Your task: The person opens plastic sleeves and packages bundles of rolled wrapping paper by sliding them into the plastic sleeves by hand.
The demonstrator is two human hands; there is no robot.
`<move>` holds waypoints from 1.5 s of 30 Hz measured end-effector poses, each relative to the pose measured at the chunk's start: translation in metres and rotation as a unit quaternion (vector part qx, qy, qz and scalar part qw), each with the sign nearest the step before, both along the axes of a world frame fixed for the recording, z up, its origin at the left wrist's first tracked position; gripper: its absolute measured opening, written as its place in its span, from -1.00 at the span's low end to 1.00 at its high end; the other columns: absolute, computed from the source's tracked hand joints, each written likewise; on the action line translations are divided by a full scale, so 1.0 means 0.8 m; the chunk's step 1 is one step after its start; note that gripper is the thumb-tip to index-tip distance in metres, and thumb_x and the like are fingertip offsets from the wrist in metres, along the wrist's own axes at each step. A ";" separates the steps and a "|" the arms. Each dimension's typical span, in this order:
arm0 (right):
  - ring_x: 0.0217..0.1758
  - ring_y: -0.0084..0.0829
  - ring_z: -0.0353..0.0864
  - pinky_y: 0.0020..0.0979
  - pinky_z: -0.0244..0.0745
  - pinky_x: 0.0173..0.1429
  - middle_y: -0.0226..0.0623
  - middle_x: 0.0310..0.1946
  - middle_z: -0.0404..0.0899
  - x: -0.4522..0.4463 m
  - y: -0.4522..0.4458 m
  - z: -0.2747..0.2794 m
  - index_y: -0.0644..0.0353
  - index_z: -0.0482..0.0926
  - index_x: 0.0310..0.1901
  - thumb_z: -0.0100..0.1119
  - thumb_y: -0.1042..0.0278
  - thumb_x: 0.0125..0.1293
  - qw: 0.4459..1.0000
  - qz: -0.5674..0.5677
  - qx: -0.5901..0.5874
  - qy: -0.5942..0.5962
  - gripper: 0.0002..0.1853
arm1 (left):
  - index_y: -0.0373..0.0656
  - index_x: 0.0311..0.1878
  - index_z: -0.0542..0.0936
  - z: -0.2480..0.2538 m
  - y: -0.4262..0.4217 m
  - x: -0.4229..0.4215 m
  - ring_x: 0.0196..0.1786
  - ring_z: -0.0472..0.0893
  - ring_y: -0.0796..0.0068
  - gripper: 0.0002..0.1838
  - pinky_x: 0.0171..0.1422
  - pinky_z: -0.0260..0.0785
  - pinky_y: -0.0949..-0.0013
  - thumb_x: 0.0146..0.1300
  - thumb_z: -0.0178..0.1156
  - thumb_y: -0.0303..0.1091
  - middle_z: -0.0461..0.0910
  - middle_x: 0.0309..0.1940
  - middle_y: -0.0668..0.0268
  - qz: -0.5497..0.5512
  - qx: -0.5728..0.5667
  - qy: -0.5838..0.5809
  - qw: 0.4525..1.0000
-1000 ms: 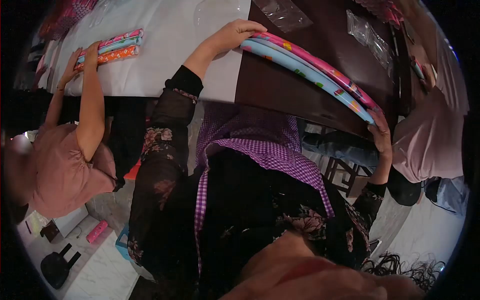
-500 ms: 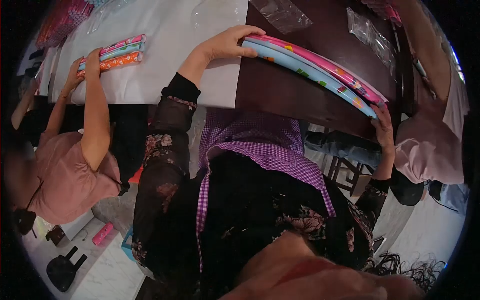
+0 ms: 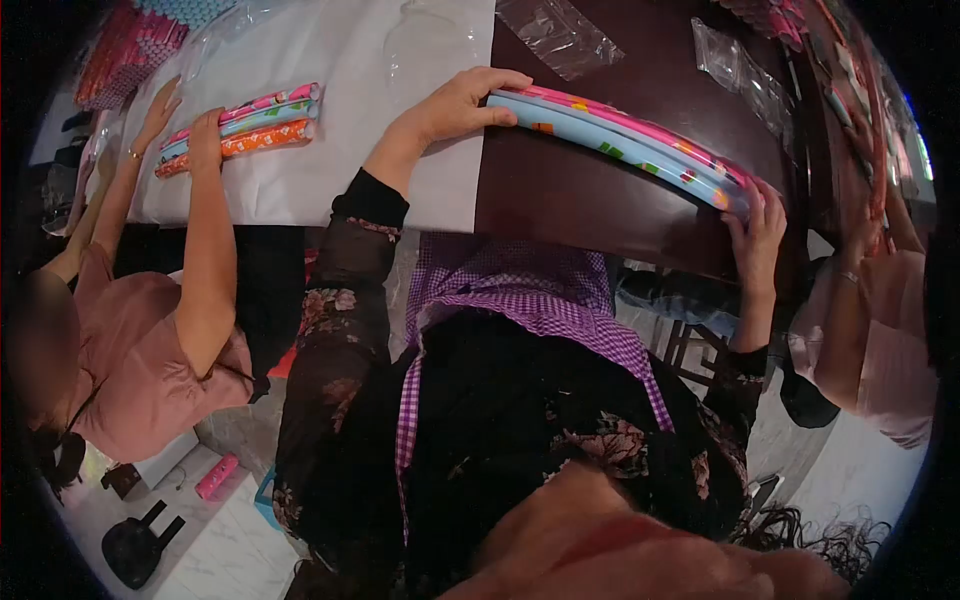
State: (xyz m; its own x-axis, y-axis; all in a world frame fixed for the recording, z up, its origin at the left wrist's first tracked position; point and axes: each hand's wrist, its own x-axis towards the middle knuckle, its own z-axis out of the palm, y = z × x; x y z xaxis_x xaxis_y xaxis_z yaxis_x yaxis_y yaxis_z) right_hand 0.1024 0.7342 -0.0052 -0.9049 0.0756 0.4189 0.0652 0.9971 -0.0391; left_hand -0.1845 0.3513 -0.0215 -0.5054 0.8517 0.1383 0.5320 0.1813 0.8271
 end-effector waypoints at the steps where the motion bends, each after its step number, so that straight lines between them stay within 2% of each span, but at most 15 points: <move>1: 0.31 -0.07 0.33 -0.11 0.18 0.36 -0.13 0.24 0.37 -0.017 -0.009 0.002 0.10 0.34 0.32 0.38 0.29 0.07 1.000 0.019 -0.019 -0.014 -0.27 | 0.01 0.26 0.50 -0.005 0.000 -0.001 0.28 0.43 0.32 -0.43 0.38 0.26 0.25 0.14 0.36 -0.28 0.49 0.21 0.29 0.000 -0.002 -0.003 1.000; 2: 0.34 -0.05 0.30 -0.11 0.17 0.38 -0.12 0.29 0.33 -0.033 -0.016 -0.003 0.14 0.33 0.33 0.40 0.20 0.03 0.999 0.028 -0.007 -0.030 -0.22 | 0.02 0.26 0.50 -0.009 0.001 -0.002 0.28 0.43 0.32 -0.43 0.39 0.25 0.24 0.14 0.36 -0.27 0.49 0.21 0.29 0.005 -0.008 -0.001 1.000; 5: 0.37 -0.06 0.26 -0.05 0.17 0.40 -0.16 0.33 0.28 -0.084 -0.047 0.002 0.10 0.24 0.38 0.42 0.15 -0.04 0.992 0.123 -0.003 -0.038 -0.10 | 0.02 0.26 0.49 -0.005 0.001 -0.003 0.28 0.42 0.31 -0.43 0.40 0.24 0.22 0.14 0.37 -0.24 0.49 0.21 0.29 0.014 -0.018 -0.003 1.000; 8: 0.39 -0.04 0.24 -0.05 0.16 0.41 -0.16 0.34 0.26 -0.114 -0.056 -0.001 0.11 0.22 0.38 0.41 0.14 -0.02 0.981 0.188 -0.002 -0.047 -0.10 | 0.01 0.27 0.48 0.000 0.004 0.002 0.27 0.43 0.30 -0.41 0.39 0.25 0.22 0.13 0.38 -0.22 0.50 0.20 0.28 0.019 -0.021 -0.001 1.000; 9: 0.31 -0.07 0.32 -0.08 0.22 0.36 -0.17 0.27 0.33 -0.119 -0.056 -0.002 0.13 0.30 0.33 0.39 0.16 0.00 0.980 0.194 -0.012 -0.029 -0.19 | 0.01 0.27 0.48 0.000 0.005 0.003 0.27 0.44 0.30 -0.40 0.39 0.25 0.21 0.13 0.38 -0.22 0.51 0.19 0.27 0.020 -0.025 0.005 0.999; 13: 0.19 -0.11 0.39 -0.10 0.26 0.27 -0.18 0.15 0.42 -0.117 -0.052 -0.006 0.16 0.42 0.21 0.39 0.19 0.02 0.984 0.170 -0.025 -0.039 -0.32 | 0.01 0.28 0.47 -0.005 0.005 -0.002 0.26 0.45 0.29 -0.38 0.38 0.27 0.21 0.12 0.39 -0.23 0.51 0.18 0.25 0.015 -0.023 -0.010 1.000; 15: 0.09 -0.12 0.42 -0.12 0.29 0.18 -0.19 0.05 0.47 -0.113 -0.051 -0.010 0.19 0.49 0.07 0.38 0.23 0.05 0.981 0.190 -0.029 -0.010 -0.47 | -0.02 0.28 0.47 -0.010 0.006 -0.004 0.25 0.46 0.29 -0.38 0.37 0.28 0.21 0.11 0.38 -0.25 0.51 0.19 0.24 0.010 -0.022 0.018 1.000; 19: 0.09 -0.11 0.42 -0.13 0.29 0.16 -0.19 0.02 0.47 -0.118 -0.052 -0.023 0.18 0.50 0.03 0.36 0.28 0.08 0.979 0.198 -0.049 -0.002 -0.54 | -0.06 0.26 0.47 -0.011 0.005 -0.004 0.25 0.46 0.30 -0.39 0.36 0.28 0.24 0.11 0.38 -0.26 0.51 0.19 0.24 -0.009 -0.008 0.013 1.000; 21: 0.07 -0.12 0.42 -0.14 0.29 0.14 -0.22 -0.01 0.48 -0.119 -0.051 -0.025 0.16 0.51 0.02 0.36 0.32 0.07 0.982 0.181 -0.044 0.006 -0.56 | -0.14 0.25 0.47 -0.012 0.007 -0.002 0.25 0.46 0.31 -0.40 0.36 0.26 0.26 0.12 0.38 -0.27 0.51 0.18 0.23 -0.004 0.004 -0.029 1.000; 26: 0.09 -0.12 0.41 -0.16 0.29 0.15 -0.20 -0.01 0.46 -0.111 -0.056 -0.012 0.18 0.49 0.03 0.39 0.33 0.00 0.979 0.195 -0.055 -0.003 -0.49 | -0.20 0.22 0.47 0.002 0.009 0.007 0.29 0.42 0.21 -0.42 0.39 0.22 0.23 0.15 0.35 -0.22 0.47 0.23 0.14 -0.004 -0.001 0.023 1.000; 29: 0.20 -0.12 0.36 -0.14 0.26 0.24 -0.18 0.12 0.37 -0.116 -0.077 0.016 0.16 0.42 0.15 0.44 0.25 -0.05 0.976 0.209 -0.057 -0.007 -0.33 | -0.19 0.23 0.48 -0.001 0.006 0.003 0.33 0.39 0.19 -0.44 0.42 0.18 0.22 0.18 0.32 -0.20 0.44 0.27 0.13 -0.019 -0.007 0.018 1.000; 30: 0.26 -0.11 0.32 -0.11 0.22 0.31 -0.18 0.21 0.33 -0.121 -0.080 0.019 0.15 0.35 0.25 0.46 0.18 -0.07 0.976 0.212 -0.051 -0.024 -0.21 | -0.19 0.23 0.48 0.000 0.007 0.004 0.33 0.39 0.19 -0.44 0.42 0.18 0.22 0.18 0.32 -0.20 0.44 0.27 0.13 -0.029 -0.007 0.027 0.999; 33: 0.32 -0.11 0.30 -0.11 0.16 0.38 -0.12 0.31 0.28 -0.142 -0.089 0.019 0.18 0.25 0.34 0.46 0.06 -0.07 0.970 0.238 -0.017 -0.040 -0.08 | -0.18 0.24 0.47 0.002 0.005 0.008 0.34 0.37 0.21 -0.43 0.43 0.15 0.23 0.18 0.32 -0.19 0.43 0.27 0.14 -0.011 -0.001 0.014 1.000; 36: 0.26 -0.13 0.36 -0.16 0.21 0.34 -0.11 0.20 0.39 -0.159 -0.091 0.000 0.21 0.26 0.33 0.34 -0.03 0.11 0.963 0.247 -0.004 -0.105 -0.17 | -0.17 0.24 0.46 -0.001 0.005 0.009 0.35 0.36 0.20 -0.42 0.44 0.15 0.23 0.18 0.33 -0.17 0.42 0.28 0.15 -0.009 0.000 -0.006 1.000; 45: 0.18 -0.17 0.41 -0.21 0.29 0.28 -0.14 0.12 0.44 -0.158 -0.091 -0.009 0.24 0.27 0.33 0.30 -0.01 0.16 0.966 0.245 0.010 -0.085 -0.22 | -0.13 0.26 0.44 -0.004 0.004 0.003 0.34 0.36 0.17 -0.41 0.43 0.17 0.19 0.21 0.32 -0.13 0.40 0.30 0.17 -0.027 -0.005 0.038 0.999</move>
